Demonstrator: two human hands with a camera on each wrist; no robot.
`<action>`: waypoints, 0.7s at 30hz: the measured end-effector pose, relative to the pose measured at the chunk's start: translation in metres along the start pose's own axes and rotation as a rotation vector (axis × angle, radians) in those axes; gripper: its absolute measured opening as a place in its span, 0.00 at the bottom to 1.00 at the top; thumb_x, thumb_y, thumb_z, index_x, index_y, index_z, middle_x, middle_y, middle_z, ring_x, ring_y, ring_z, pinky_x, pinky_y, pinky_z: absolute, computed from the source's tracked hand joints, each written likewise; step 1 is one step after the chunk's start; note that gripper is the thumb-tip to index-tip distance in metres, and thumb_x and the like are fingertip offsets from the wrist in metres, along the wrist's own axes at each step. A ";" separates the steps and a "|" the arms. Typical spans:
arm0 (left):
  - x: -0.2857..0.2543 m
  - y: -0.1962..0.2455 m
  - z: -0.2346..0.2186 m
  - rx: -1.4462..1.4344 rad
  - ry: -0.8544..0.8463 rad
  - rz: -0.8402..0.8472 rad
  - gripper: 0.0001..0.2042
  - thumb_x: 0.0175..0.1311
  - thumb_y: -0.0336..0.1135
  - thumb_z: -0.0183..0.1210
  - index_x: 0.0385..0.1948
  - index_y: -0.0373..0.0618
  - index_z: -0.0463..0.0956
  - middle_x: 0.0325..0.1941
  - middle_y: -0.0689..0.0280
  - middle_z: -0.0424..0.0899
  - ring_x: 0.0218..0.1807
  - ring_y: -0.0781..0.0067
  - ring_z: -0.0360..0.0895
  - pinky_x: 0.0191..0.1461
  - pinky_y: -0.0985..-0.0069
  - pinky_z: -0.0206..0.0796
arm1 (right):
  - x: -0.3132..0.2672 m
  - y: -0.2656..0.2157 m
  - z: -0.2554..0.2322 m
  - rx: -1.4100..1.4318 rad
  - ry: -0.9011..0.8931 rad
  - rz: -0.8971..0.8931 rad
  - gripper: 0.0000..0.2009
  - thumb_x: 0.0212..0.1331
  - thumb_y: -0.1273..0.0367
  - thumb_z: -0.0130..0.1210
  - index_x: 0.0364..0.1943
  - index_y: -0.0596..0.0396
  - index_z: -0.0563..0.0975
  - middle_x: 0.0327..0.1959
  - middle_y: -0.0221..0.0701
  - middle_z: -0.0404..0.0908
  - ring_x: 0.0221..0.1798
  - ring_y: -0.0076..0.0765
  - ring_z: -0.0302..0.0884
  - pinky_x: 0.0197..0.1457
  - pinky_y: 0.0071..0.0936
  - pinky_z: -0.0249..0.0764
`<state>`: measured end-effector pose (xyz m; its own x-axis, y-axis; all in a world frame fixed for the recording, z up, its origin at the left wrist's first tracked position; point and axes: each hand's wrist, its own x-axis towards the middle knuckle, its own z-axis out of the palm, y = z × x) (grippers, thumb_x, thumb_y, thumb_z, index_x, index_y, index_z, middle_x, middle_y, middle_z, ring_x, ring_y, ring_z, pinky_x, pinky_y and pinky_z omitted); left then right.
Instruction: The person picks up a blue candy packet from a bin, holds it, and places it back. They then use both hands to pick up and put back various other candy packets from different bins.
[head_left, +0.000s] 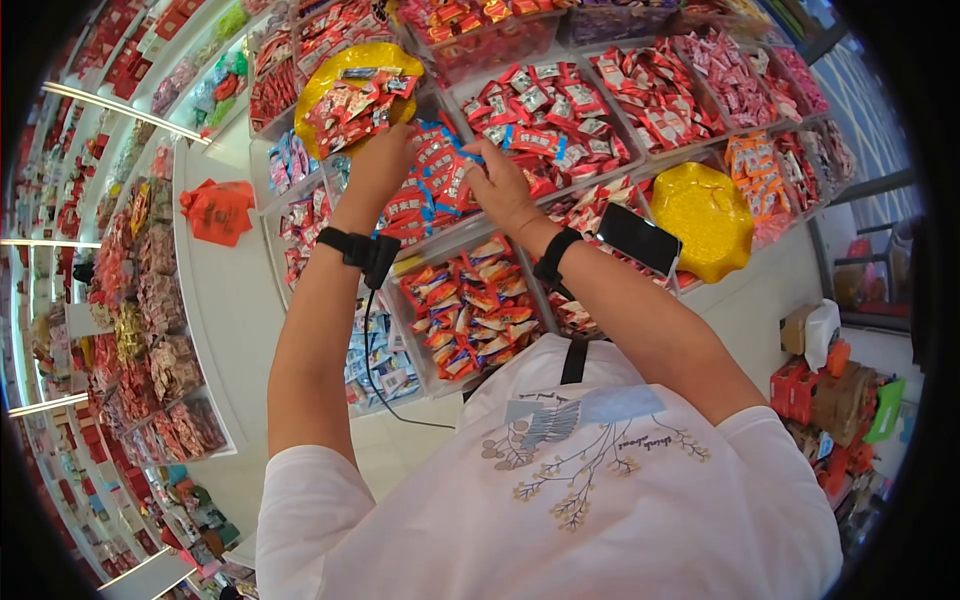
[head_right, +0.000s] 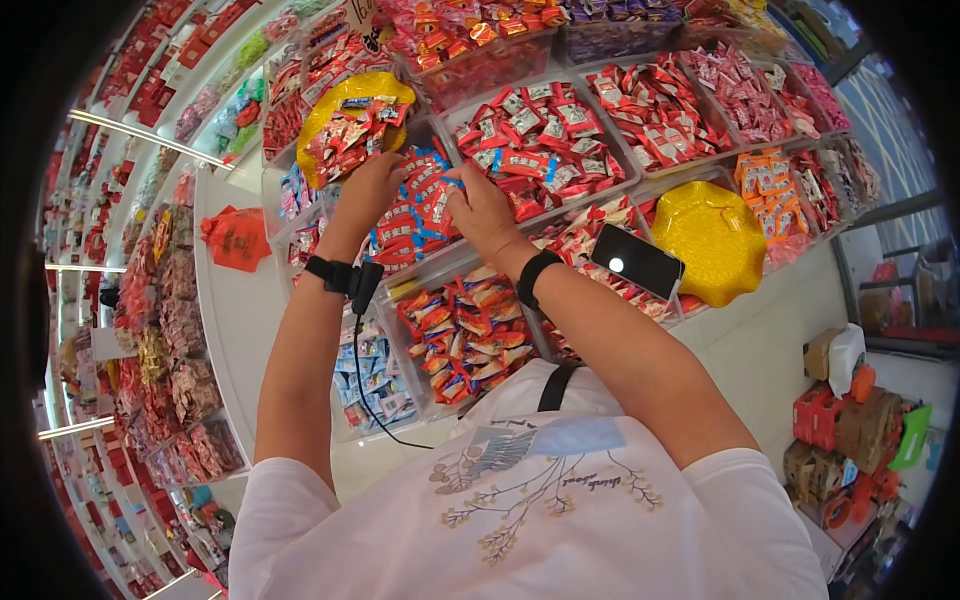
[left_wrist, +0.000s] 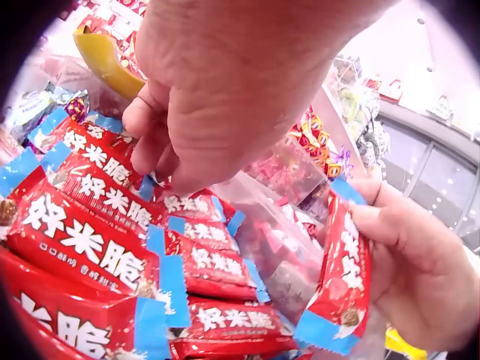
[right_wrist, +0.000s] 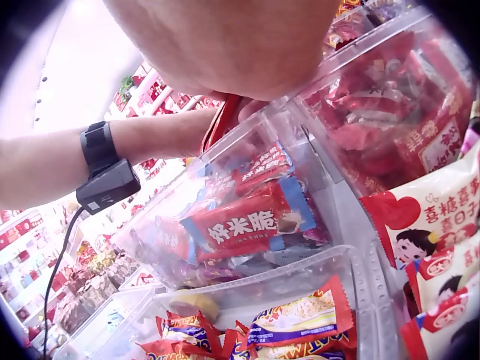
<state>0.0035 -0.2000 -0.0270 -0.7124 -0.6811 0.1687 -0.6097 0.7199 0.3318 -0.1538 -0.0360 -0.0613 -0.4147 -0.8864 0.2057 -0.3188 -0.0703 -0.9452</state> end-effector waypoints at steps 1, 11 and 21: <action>-0.007 0.005 -0.012 -0.063 -0.007 -0.030 0.16 0.71 0.40 0.58 0.54 0.44 0.79 0.49 0.53 0.87 0.51 0.48 0.84 0.54 0.59 0.75 | 0.002 0.001 -0.001 0.027 0.003 0.025 0.13 0.69 0.67 0.52 0.53 0.56 0.74 0.36 0.45 0.82 0.41 0.53 0.81 0.47 0.44 0.75; -0.094 0.052 0.029 -0.355 0.065 -0.129 0.16 0.75 0.42 0.57 0.55 0.40 0.78 0.47 0.49 0.87 0.50 0.51 0.85 0.52 0.64 0.74 | 0.001 -0.003 -0.008 0.342 -0.027 0.176 0.13 0.70 0.66 0.54 0.52 0.58 0.75 0.32 0.30 0.81 0.32 0.25 0.78 0.38 0.30 0.75; -0.104 0.047 0.014 -0.586 0.088 -0.351 0.13 0.74 0.40 0.59 0.49 0.40 0.79 0.35 0.59 0.85 0.38 0.68 0.82 0.44 0.69 0.73 | -0.008 0.002 -0.013 0.102 -0.060 0.009 0.09 0.68 0.70 0.55 0.48 0.59 0.77 0.40 0.35 0.82 0.38 0.31 0.81 0.45 0.32 0.78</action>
<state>0.0444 -0.0936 -0.0418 -0.4610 -0.8870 0.0263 -0.4927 0.2805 0.8238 -0.1628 -0.0232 -0.0617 -0.3640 -0.9129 0.1845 -0.2253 -0.1059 -0.9685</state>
